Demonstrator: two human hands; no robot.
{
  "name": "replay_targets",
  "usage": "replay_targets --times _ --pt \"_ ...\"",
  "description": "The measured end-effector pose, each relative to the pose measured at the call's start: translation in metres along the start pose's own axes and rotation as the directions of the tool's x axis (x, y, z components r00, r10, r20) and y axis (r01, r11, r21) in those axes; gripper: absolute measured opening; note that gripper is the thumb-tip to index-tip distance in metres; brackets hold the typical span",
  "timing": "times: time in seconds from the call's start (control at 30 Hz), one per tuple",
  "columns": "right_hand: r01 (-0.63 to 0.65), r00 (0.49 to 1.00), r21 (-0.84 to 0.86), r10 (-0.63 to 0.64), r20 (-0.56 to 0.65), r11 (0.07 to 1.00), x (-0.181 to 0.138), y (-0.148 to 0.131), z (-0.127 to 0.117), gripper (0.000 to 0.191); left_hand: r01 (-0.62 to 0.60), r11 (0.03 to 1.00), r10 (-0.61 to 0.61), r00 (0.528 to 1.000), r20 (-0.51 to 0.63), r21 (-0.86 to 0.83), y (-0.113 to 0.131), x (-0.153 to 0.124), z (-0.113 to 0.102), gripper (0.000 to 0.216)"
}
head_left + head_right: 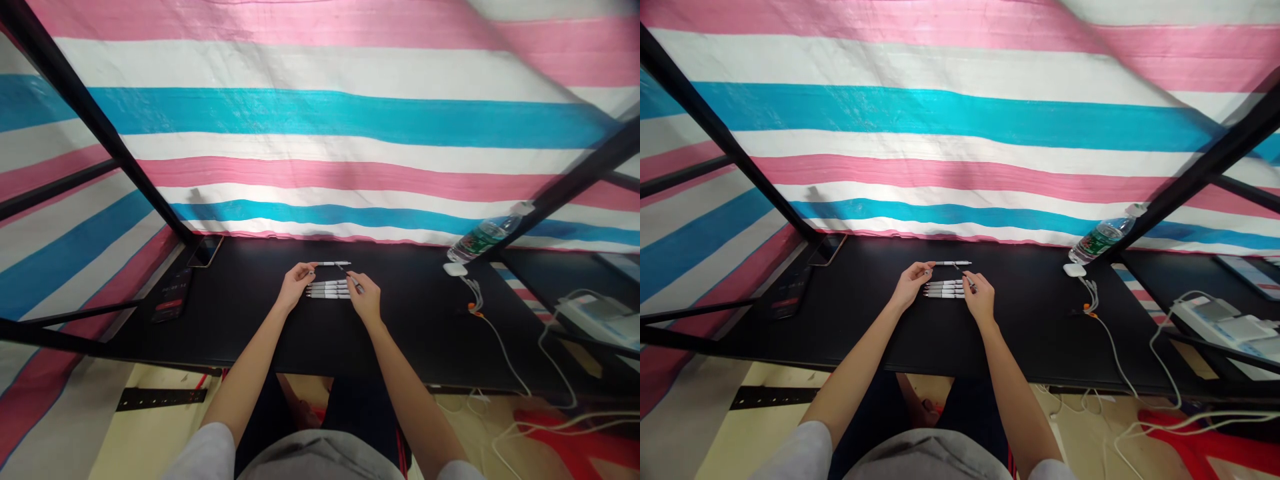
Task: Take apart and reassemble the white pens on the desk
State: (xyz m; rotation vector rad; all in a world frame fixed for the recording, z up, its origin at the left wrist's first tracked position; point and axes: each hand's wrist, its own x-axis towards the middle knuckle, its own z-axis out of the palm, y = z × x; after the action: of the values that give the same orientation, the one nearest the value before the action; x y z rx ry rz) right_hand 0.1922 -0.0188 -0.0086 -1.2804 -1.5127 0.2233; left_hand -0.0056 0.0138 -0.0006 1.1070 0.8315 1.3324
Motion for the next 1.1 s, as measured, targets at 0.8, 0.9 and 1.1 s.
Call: replay_targets --times 0.8,0.9,1.1 --pt "0.112 0.986 -0.092 -0.099 0.137 0.989 -0.0056 0.0053 0.0038 0.025 0.045 0.976 -0.044 0.999 -0.012 0.213 0.0015 -0.0018 0.0019 0.032" --pt "0.145 0.981 -0.101 -0.129 0.144 0.984 -0.0058 0.0063 0.0033 0.024 0.056 0.968 -0.058 0.998 0.001 0.246 0.0035 -0.0026 0.0013 0.032" --pt "0.218 0.964 -0.126 -0.193 0.182 0.968 -0.0049 0.0046 0.002 0.023 0.068 0.964 -0.074 0.997 0.012 0.256 0.0041 -0.0031 -0.0005 0.033"
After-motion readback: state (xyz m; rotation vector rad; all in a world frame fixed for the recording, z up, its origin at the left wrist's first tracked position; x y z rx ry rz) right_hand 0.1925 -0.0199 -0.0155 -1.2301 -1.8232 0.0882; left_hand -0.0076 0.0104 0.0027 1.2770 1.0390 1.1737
